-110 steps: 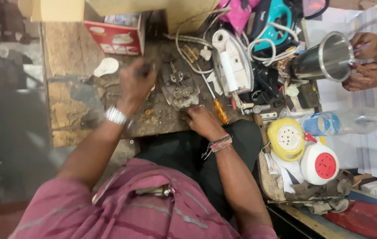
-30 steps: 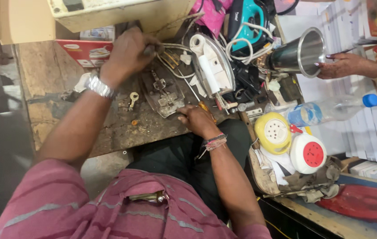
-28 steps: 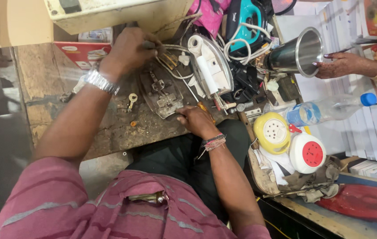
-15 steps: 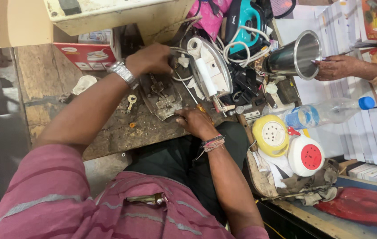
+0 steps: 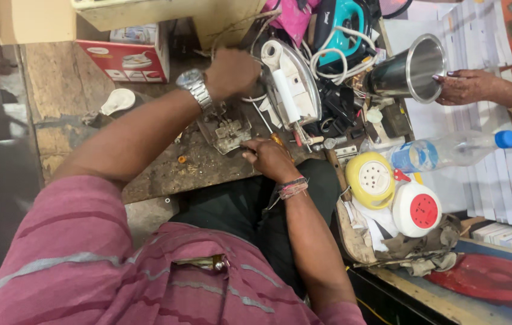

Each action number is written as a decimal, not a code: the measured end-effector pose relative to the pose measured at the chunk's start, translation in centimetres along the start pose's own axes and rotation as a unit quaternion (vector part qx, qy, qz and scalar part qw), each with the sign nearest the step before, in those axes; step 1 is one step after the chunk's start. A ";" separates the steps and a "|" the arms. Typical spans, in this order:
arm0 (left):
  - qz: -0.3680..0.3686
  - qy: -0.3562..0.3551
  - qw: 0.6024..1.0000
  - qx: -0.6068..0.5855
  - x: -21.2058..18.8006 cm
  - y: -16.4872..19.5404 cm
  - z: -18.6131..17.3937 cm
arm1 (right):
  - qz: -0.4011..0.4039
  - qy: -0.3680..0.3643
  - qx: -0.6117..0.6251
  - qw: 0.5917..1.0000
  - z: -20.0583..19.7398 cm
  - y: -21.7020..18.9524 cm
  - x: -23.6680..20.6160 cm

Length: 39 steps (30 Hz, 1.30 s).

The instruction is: The person disassembles a white electric iron using a screwdriver, removes the metal soleplate, and cleans it with a brush. The person then reassembles the iron and places it on the workbench.

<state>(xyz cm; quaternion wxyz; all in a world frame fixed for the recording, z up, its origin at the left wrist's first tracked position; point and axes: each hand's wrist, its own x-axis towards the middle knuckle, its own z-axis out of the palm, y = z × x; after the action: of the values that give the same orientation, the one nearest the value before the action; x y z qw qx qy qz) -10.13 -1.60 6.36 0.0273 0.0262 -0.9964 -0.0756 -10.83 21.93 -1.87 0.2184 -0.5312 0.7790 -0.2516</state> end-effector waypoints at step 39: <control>0.059 -0.099 0.989 -0.092 -2.4 3.5 1.1 | 0.038 0.185 -0.057 0.980 -0.3 -0.6 2.2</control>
<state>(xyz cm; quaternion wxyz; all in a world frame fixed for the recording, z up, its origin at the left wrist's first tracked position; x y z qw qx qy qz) -7.93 2.17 5.65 -0.0648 -0.0432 -0.9829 -0.1670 -11.38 19.76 -1.42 0.0491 -0.4568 0.8389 -0.2918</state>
